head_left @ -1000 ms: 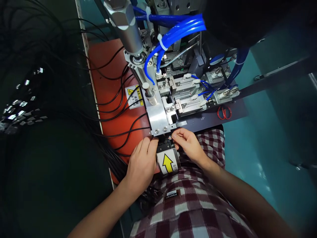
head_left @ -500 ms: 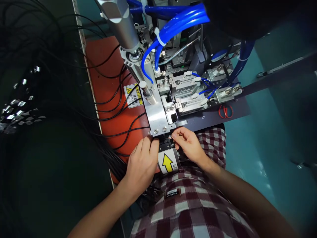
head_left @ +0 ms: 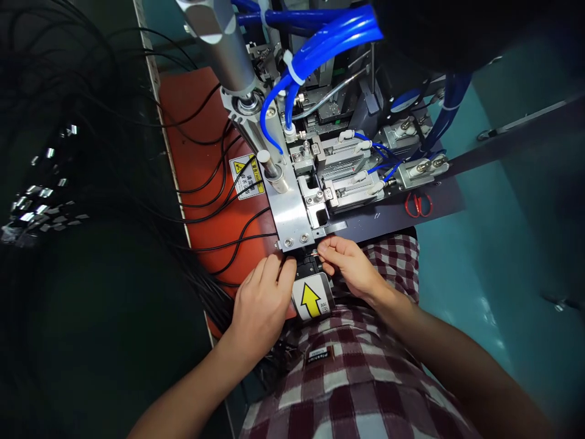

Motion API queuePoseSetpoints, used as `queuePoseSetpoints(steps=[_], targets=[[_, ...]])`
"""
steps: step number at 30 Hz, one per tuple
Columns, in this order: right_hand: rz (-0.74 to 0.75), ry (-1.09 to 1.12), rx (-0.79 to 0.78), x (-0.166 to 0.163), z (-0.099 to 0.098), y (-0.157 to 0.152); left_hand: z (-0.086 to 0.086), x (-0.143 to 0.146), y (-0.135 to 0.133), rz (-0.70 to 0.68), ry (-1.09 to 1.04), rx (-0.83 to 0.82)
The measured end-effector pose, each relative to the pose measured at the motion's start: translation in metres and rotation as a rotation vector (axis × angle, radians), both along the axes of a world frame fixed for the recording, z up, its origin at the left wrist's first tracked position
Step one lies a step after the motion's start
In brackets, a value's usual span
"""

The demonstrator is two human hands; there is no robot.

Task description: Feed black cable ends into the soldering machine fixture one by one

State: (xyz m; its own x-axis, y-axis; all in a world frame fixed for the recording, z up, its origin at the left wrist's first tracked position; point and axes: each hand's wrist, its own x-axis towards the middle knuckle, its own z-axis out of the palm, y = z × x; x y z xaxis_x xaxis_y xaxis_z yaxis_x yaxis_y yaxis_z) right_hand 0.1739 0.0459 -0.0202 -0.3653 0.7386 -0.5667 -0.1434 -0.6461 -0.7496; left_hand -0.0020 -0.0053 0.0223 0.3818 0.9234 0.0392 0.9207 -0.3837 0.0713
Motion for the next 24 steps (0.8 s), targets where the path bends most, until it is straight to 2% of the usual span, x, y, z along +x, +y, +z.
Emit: queuePoseSetpoints(steps=[8,12,19,21,24], targets=[[0.014,-0.048,0.112,0.002,-0.001,-0.002,-0.011,0.009,-0.001,-0.095,-0.241,-0.019],[-0.027,-0.122,0.192,-0.003,-0.004,-0.006,-0.017,0.01,-0.002,-0.063,-0.29,-0.056],[-0.128,-0.073,0.25,-0.012,-0.014,-0.015,-0.018,0.004,-0.002,0.023,-0.451,-0.11],[-0.142,-0.082,0.269,-0.013,-0.017,-0.017,-0.019,-0.001,-0.01,0.081,-0.457,-0.095],[-0.131,-0.082,0.288,-0.013,-0.021,-0.017,-0.022,-0.009,-0.03,0.17,-0.346,-0.03]])
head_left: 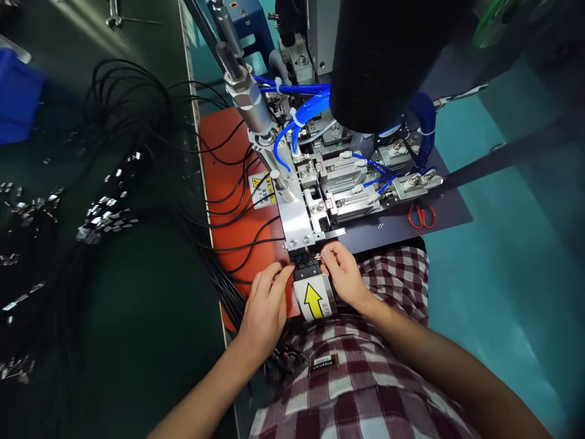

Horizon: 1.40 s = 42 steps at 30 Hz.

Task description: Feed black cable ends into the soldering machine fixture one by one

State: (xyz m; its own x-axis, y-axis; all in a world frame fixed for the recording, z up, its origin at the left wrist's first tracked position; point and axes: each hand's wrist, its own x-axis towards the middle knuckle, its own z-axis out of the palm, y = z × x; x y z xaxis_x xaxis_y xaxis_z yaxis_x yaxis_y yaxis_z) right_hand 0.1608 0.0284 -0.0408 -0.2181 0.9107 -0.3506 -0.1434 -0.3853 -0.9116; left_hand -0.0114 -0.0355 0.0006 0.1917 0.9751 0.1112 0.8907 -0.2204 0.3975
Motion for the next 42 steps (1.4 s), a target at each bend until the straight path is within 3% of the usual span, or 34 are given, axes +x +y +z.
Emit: queuePoseSetpoints(steps=[6,12,19,23,27,31,33,36,39,42], targets=[[0.001,0.007,0.015,0.0,-0.003,0.0,0.0,0.0,-0.034,0.08,0.225,0.002],[0.008,-0.052,0.026,0.009,-0.005,0.004,-0.002,0.007,-0.033,0.12,0.331,0.033],[-0.181,-0.092,0.013,0.047,-0.013,0.008,0.002,0.01,-0.034,0.14,0.324,0.032],[-0.201,-0.105,-0.017,0.057,-0.014,0.005,0.004,0.009,-0.02,0.166,0.302,-0.027],[-0.21,-0.1,0.011,0.056,-0.007,0.004,0.009,-0.009,0.023,0.162,0.192,-0.068],[-0.265,-0.079,0.1,0.061,0.008,-0.001,0.034,-0.038,0.048,0.043,0.002,-0.095],[-0.241,-0.122,0.158,0.067,0.02,-0.007,0.055,-0.046,0.04,-0.126,-0.013,-0.189],[-0.092,-0.255,0.212,0.072,0.039,-0.018,0.079,-0.05,0.015,-0.38,0.205,-0.394],[0.07,-0.288,0.238,0.067,0.056,-0.026,0.085,-0.053,0.001,-0.396,0.334,-0.465],[0.234,-0.267,0.246,0.056,0.068,-0.028,0.081,-0.06,0.006,-0.394,0.184,-0.563]])
